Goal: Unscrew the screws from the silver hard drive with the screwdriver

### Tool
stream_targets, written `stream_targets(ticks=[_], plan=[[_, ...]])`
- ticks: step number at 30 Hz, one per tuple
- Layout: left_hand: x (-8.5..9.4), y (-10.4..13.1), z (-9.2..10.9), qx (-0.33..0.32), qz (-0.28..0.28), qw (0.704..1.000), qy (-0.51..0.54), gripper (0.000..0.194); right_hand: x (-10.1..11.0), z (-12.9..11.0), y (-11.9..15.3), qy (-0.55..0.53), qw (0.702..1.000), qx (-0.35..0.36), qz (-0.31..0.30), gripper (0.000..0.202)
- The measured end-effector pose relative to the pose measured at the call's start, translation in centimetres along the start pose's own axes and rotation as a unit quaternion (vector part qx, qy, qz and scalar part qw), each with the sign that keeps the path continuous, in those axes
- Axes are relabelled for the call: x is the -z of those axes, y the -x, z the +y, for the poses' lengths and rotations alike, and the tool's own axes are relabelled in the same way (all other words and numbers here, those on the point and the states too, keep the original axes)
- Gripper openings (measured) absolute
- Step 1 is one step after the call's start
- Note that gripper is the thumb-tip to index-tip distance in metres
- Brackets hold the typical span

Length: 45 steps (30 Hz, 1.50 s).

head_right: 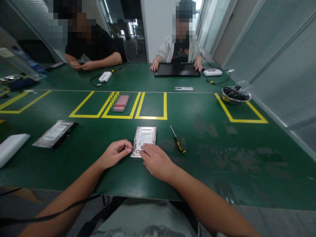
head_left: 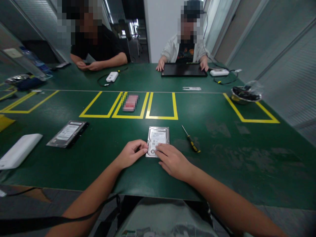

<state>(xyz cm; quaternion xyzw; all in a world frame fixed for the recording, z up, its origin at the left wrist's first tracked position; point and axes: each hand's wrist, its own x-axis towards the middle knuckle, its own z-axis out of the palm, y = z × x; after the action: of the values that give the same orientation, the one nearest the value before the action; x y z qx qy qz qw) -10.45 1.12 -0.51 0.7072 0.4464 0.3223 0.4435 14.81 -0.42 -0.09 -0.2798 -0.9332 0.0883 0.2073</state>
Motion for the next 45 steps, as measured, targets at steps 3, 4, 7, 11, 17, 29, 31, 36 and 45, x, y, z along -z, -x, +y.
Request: stream_targets(ticks=[3,4,7,11,17,29,31,36,45], plan=[[0.2,0.1,0.1,-0.026,-0.002,0.999,-0.048,0.02,0.0,0.0,0.0,0.0,1.0,0.001,-0.001,0.041],[0.3,0.2,0.2,-0.034,-0.003,0.998,-0.06,0.02,0.0,0.0,0.0,-0.001,1.0,0.0,-0.001,0.041],[0.7,0.4,0.6,-0.05,-0.015,0.994,-0.091,0.018,0.1,0.0,0.0,-0.003,1.0,-0.001,-0.001,0.041],[1.1,0.7,1.0,-0.066,-0.042,0.988,-0.13,0.016,0.1,0.0,0.1,0.001,1.0,0.001,-0.003,0.042],[1.0,1.0,0.9,-0.079,-0.052,0.984,-0.153,0.015,0.0,0.0,0.1,-0.005,1.0,0.0,-0.002,0.042],[0.8,1.1,0.6,-0.107,-0.055,0.976,-0.181,0.016,0.1,-0.1,0.1,0.0,1.0,-0.001,-0.005,0.044],[0.8,1.0,0.6,-0.109,-0.052,0.976,-0.179,0.016,0.2,-0.1,0.0,-0.004,1.0,-0.001,-0.002,0.043],[0.7,1.1,0.5,-0.12,-0.048,0.974,-0.184,0.013,0.3,-0.1,0.0,-0.002,1.0,0.006,0.005,0.042],[0.5,1.1,0.6,-0.133,-0.04,0.971,-0.195,0.011,0.4,-0.1,0.0,0.009,1.0,0.007,0.002,0.041]])
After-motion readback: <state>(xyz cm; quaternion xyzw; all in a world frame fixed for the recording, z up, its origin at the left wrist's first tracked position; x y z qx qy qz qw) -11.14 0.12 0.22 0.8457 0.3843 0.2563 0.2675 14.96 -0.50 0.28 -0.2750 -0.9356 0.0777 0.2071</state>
